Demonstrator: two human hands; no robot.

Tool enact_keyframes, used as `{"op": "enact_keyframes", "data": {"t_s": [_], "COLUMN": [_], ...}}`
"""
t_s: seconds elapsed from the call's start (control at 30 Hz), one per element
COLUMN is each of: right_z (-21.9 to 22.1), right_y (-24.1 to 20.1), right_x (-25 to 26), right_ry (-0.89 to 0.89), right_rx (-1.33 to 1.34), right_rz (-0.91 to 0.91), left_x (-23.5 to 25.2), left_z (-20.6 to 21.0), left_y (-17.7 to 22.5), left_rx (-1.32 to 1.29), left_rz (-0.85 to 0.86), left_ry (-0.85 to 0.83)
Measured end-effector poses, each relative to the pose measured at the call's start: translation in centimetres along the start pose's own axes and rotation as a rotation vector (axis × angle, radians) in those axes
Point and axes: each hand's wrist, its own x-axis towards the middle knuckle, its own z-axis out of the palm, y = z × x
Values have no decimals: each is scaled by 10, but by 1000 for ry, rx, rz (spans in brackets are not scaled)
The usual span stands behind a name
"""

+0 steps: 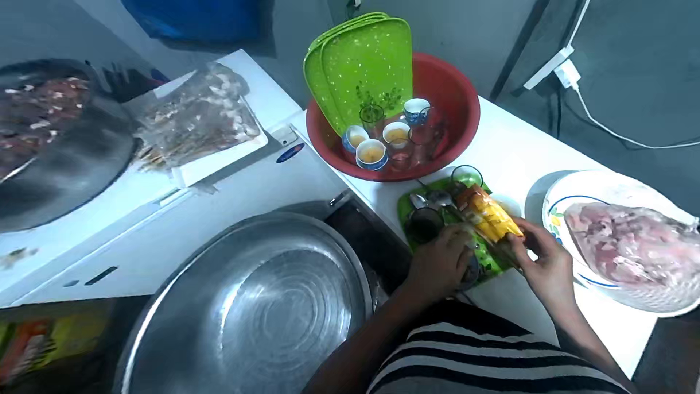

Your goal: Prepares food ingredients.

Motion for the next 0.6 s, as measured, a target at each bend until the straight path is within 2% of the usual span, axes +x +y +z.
{"op": "enact_keyframes", "data": {"t_s": [0.2, 0.27, 0.3, 0.43, 0.5, 0.6], "right_z": [-13, -14, -14, -12, -12, -11], "right_y": [-6, -5, -4, -6, -8, -8], "right_x": [-2, -2, -2, -1, 0, -1], "right_ry": [89, 123, 135, 161, 157, 164], "right_rx": [439, 514, 539, 567, 575, 595], "right_rz": [199, 262, 290, 362, 362, 363], "left_x": [-4, -5, -7, -7, -7, -9], "left_z": [-6, -13, -17, -26, -20, -11], "left_y": [-21, -33, -38, -50, -58, -72], "left_rx": [11, 72, 98, 179, 208, 244], "left_rz": [93, 68, 37, -131, -99, 57], "left_ry": [356, 398, 352, -82, -100, 36]}}
